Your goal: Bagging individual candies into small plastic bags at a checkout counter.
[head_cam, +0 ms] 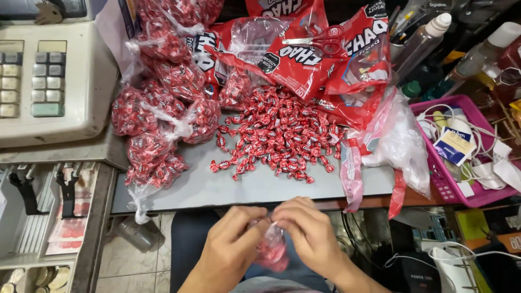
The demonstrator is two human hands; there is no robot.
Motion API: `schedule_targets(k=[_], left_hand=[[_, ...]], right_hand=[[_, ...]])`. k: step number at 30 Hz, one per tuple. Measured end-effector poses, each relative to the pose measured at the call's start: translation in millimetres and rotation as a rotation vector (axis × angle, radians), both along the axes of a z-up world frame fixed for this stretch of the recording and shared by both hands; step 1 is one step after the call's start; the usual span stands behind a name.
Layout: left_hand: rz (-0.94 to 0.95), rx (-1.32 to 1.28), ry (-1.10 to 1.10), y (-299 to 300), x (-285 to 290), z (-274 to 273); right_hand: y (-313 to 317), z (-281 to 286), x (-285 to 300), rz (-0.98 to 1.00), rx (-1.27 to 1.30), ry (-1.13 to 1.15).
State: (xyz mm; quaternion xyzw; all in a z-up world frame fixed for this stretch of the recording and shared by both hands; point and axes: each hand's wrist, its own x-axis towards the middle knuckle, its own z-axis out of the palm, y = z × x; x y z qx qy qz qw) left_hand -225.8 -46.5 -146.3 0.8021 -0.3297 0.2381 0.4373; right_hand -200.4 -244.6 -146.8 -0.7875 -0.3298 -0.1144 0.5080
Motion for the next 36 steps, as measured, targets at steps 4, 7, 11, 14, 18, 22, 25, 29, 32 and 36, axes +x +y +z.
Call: schedule_targets(k=[4, 7, 11, 14, 18, 22, 25, 29, 32, 36], left_hand=[[-0.045, -0.060, 0.064, -4, -1, 0], [0.002, -0.073, 0.075, -11, 1, -22], [0.040, -0.141, 0.203, -11, 0, -31], [0.087, -0.132, 0.239, -9, 0, -32], [0.143, -0.133, 0.302, -8, 2, -29], [0.215, -0.153, 0.346, -9, 0, -42], [0.196, -0.302, 0.509, -9, -1, -41], [0.016, -0.644, 0.806, -9, 2, -42], [-0.092, -0.814, 0.851, -8, 1, -35], [-0.075, -0.842, 0.765, -10, -1, -34]], right_hand=[[5, -14, 0, -0.071, 0.055, 0.350], [10, -29, 1, -0.292, 0.142, 0.459], [17, -35, -6, -0.245, 0.306, 0.475], [19, -32, -11, -0.147, 0.286, 0.436], [25, -29, -13, -0.115, 0.205, 0.316], [26, -30, -12, -0.131, 0.085, 0.210], [29, -23, -10, -0.145, 0.061, 0.073], [33, -12, -3, -0.172, -0.002, -0.126], [28, -19, 0, -0.165, -0.048, -0.258], [16, -26, 2, -0.120, -0.119, -0.362]])
